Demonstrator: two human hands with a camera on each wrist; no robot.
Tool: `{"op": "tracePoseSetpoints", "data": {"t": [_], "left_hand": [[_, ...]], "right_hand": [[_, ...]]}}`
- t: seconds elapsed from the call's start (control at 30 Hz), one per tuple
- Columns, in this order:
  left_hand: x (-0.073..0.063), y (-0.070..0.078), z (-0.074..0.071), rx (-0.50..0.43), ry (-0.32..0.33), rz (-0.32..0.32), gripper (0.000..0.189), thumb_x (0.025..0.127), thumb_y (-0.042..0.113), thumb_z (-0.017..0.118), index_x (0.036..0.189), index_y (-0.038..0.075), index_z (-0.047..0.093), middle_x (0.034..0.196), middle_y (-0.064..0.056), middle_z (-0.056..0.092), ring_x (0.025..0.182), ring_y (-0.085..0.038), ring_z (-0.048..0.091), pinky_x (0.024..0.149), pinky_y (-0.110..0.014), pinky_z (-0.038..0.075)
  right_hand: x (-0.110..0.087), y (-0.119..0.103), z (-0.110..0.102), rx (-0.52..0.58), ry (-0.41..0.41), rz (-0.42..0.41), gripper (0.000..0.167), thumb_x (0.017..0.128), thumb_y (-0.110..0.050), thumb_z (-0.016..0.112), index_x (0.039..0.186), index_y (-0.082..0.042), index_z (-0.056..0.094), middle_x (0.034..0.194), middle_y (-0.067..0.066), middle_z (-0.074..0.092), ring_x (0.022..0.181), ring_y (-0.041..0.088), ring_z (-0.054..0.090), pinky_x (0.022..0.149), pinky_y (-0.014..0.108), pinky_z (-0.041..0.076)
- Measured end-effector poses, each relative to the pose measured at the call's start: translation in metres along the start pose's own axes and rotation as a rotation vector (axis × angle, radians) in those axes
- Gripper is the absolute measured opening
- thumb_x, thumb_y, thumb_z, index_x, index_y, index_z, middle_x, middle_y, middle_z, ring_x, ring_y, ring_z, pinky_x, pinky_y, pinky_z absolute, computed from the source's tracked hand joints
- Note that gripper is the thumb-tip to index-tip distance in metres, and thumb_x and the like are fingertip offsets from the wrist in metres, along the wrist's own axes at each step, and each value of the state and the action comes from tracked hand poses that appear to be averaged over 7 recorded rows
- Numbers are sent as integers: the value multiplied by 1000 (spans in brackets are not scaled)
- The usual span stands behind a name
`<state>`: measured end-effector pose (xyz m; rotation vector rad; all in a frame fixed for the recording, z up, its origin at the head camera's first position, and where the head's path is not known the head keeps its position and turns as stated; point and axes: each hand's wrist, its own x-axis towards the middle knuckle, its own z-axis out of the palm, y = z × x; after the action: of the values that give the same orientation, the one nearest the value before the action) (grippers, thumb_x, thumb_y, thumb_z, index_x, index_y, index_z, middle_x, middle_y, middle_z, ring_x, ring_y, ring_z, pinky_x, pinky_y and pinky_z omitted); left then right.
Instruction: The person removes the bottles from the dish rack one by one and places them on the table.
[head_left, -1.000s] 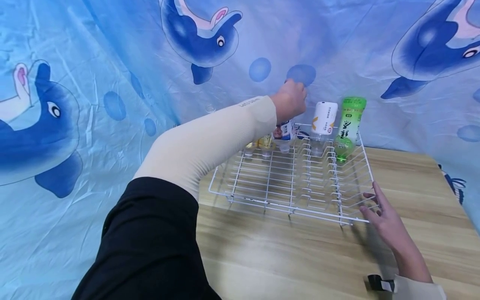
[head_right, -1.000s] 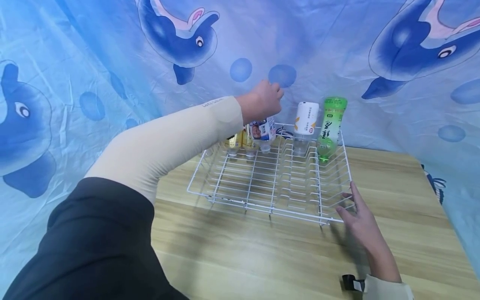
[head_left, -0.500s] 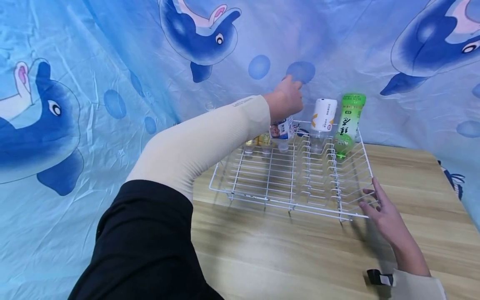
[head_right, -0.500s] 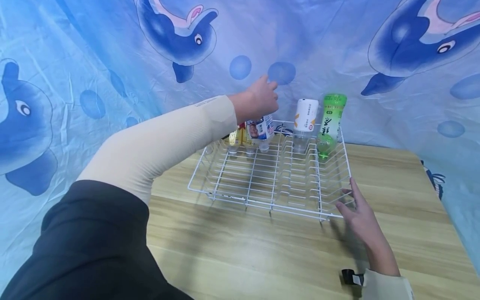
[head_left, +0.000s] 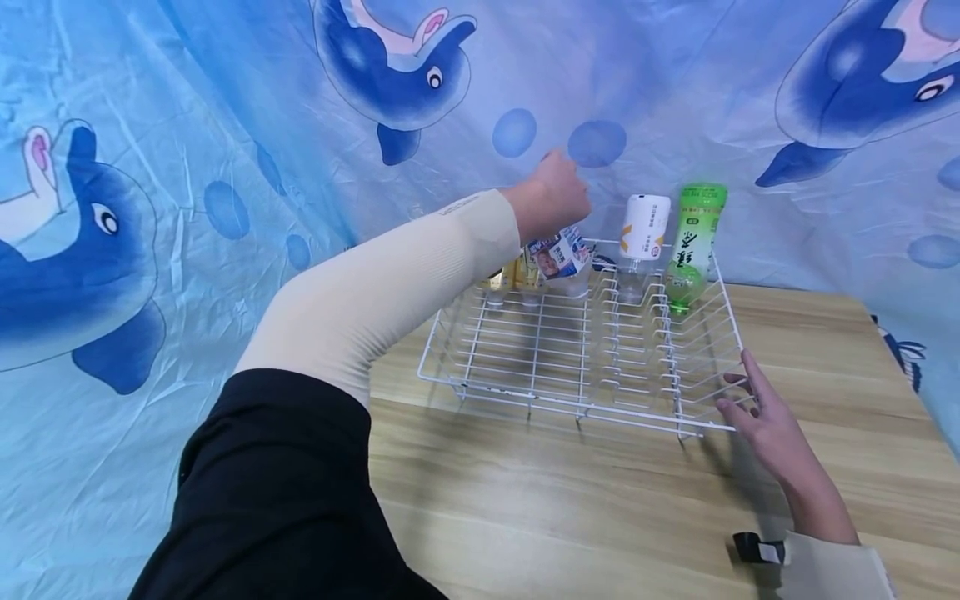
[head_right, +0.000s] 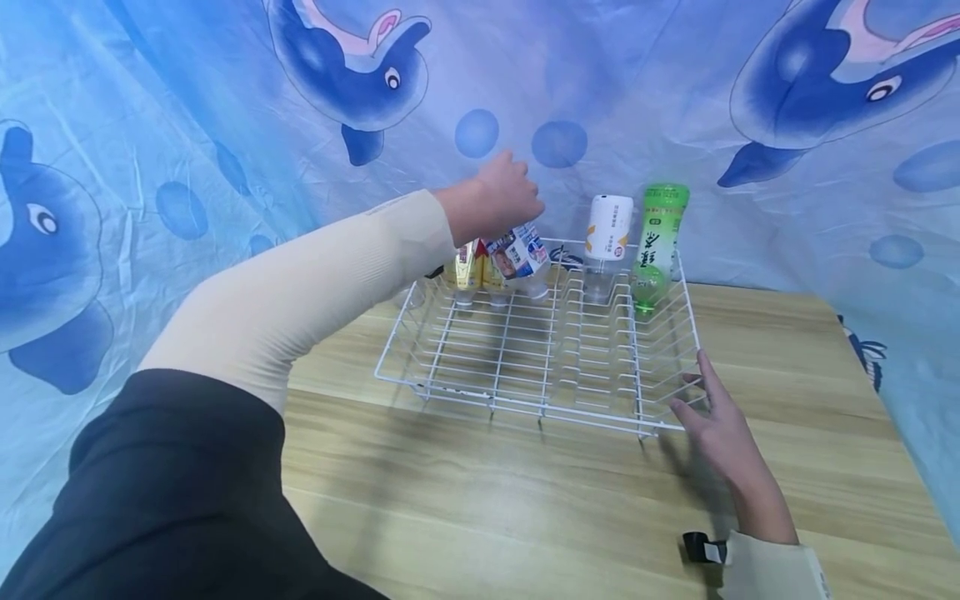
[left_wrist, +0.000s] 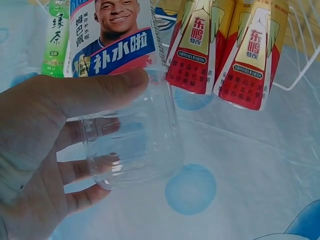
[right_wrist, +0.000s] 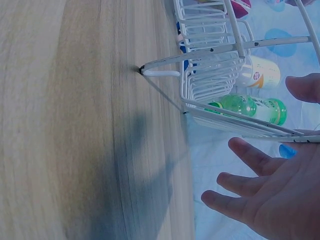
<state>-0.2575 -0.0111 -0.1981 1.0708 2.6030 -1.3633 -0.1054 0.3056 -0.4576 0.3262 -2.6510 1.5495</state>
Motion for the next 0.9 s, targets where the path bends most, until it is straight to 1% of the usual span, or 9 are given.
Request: {"op": "tracePoseSetpoints", "data": {"t": [0.1,0.17,0.33,0.43,0.5,0.57,0.67,0.73,0.9], "left_hand": [[-2,0,5,-54,38,0,29,96,17,66,124,11,66,122,-7,67,100,-27,57,94,-45,47],[-4,-1,8,-92,56,6,34,91,16,71,123,10,65,119,-8,68,99,-27,58,95,-47,48],[-4,-5,16,-215,57,33,52,76,14,84,122,7,60,115,-9,67,100,-29,60,91,-47,53],[-3,-5,23,-294,44,39,57,74,16,87,121,8,57,113,-8,66,100,-28,60,89,-44,54],[-4,-4,27,-335,29,37,61,73,17,89,123,9,55,115,-8,64,102,-28,60,90,-43,54],[-6,-3,31,-371,22,30,65,72,19,90,125,10,53,116,-7,63,104,-27,59,91,-43,53],[-7,0,37,-403,18,26,69,71,20,90,128,10,51,118,-8,62,106,-27,59,93,-43,53],[-7,1,40,-428,27,26,71,71,22,90,128,9,51,119,-9,62,107,-27,59,93,-43,52],[-4,3,49,-486,36,12,73,71,25,90,131,11,50,122,-8,61,109,-27,57,91,-42,52]], "right_hand": [[1,0,0,-2,4,-2,81,103,-12,54,163,-18,-1,142,32,39,120,6,41,100,72,28],[1,1,0,11,4,-4,82,103,-11,54,163,-19,-1,142,33,38,119,2,40,99,77,25],[0,1,0,12,5,-9,82,103,-11,54,163,-21,-1,142,34,39,118,0,40,99,77,25],[0,1,0,6,3,-10,82,103,-10,54,163,-20,-2,143,33,39,119,1,40,99,75,26],[1,1,0,0,0,-7,82,103,-10,53,163,-19,-2,144,32,39,122,8,41,99,75,27],[1,1,1,-1,-2,-2,82,104,-11,53,163,-20,-3,144,33,39,126,21,41,99,76,26],[2,1,1,9,-4,3,82,104,-10,53,162,-21,-4,145,34,38,130,40,35,100,79,24],[2,2,1,15,-4,5,83,103,-10,53,162,-20,-4,144,35,38,130,49,32,100,80,22],[2,3,1,16,-3,6,82,103,-11,53,162,-18,-4,144,35,38,129,52,31,100,81,22]]}}
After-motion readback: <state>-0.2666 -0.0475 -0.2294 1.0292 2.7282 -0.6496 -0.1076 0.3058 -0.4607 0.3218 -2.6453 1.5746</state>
